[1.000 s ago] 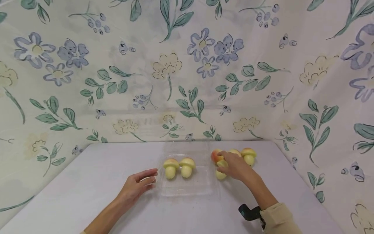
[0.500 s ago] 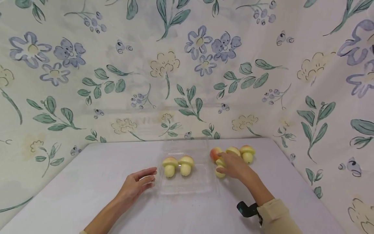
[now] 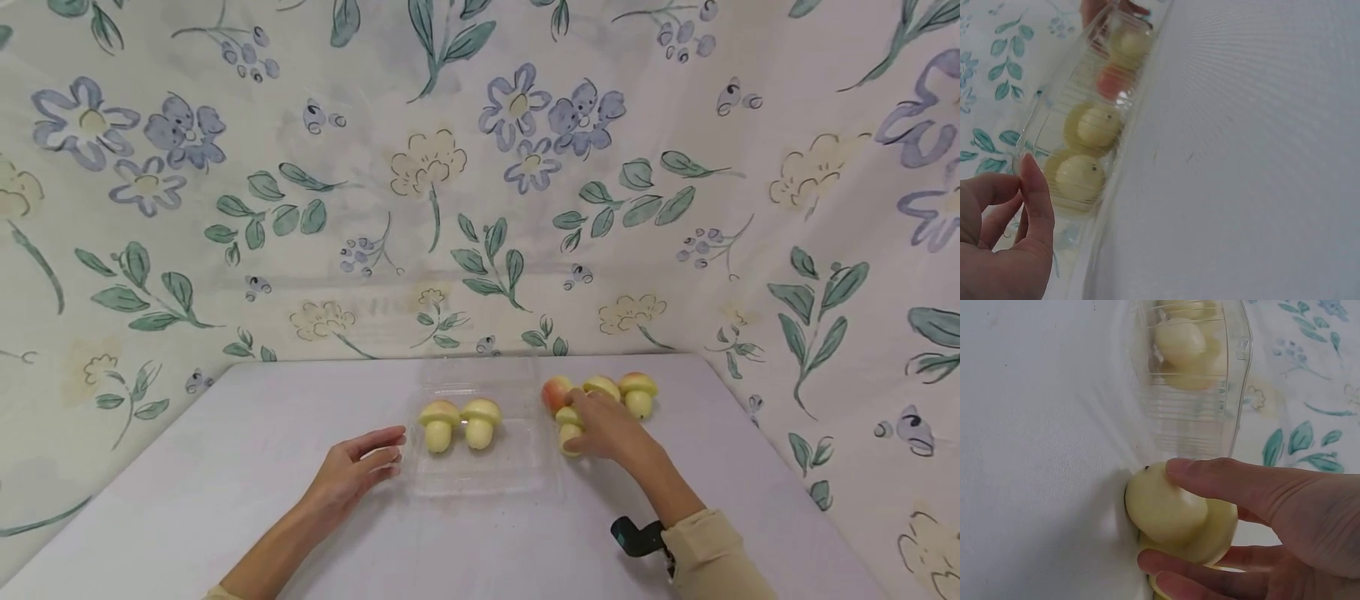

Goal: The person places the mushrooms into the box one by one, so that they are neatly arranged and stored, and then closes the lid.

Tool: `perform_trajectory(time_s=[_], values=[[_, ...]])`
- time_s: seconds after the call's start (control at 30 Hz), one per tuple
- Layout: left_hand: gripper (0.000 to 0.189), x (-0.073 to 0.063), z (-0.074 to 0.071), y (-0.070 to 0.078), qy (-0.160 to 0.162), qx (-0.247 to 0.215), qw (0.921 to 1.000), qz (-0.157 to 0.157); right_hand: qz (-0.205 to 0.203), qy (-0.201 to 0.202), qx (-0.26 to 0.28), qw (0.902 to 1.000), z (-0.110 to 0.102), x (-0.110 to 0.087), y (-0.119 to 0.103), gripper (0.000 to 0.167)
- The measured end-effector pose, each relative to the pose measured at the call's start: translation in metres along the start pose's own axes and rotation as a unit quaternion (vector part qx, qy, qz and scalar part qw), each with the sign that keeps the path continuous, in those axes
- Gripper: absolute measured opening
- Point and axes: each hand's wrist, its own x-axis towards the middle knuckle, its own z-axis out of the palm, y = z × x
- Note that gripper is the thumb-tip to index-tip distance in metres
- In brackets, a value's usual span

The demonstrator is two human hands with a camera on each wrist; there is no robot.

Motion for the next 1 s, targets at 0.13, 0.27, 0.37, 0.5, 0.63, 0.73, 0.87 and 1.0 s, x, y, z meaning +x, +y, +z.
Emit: perform_trajectory(time_s=[0.13, 0.27, 0.37, 0.5, 0.63, 0.73, 0.87, 1.0], values=[[0.045, 0.002, 0.001, 0.003, -0.002, 0.003, 1.0000, -0.003, 0.006, 0.001, 0.013, 0.9999, 0.000, 0.001, 0.002, 0.065], [0.044, 0.003, 0.001, 0.004, 0.000, 0.002, 1.0000, -0.002, 0.000, 0.003, 0.001, 1.0000, -0.001, 0.002, 0.003, 0.068], [0.045, 0.003, 0.000, 0.003, 0.001, -0.001, 1.0000, -0.004, -0.004, -0.002, -0.006, 1.0000, 0.000, 0.002, 0.004, 0.069], [0.047, 0.002, 0.001, 0.001, -0.002, -0.004, 1.0000, -0.006, -0.007, -0.013, 0.003, 0.9999, 0.002, 0.001, 0.007, 0.073], [0.047, 0.002, 0.002, 0.000, -0.004, -0.007, 1.0000, -0.004, -0.013, -0.013, 0.004, 0.9998, 0.004, 0.000, 0.010, 0.073], [0.047, 0.002, 0.003, 0.000, -0.005, -0.005, 1.0000, -0.003, -0.020, -0.010, -0.005, 0.9997, 0.004, 0.001, 0.011, 0.073], [0.047, 0.002, 0.003, 0.001, -0.002, -0.006, 1.0000, -0.003, -0.027, -0.010, -0.010, 0.9995, 0.004, 0.003, 0.012, 0.074], [0.047, 0.001, 0.002, 0.001, 0.002, -0.008, 0.9999, -0.007, -0.021, -0.018, -0.001, 0.9996, 0.005, 0.003, 0.012, 0.076]])
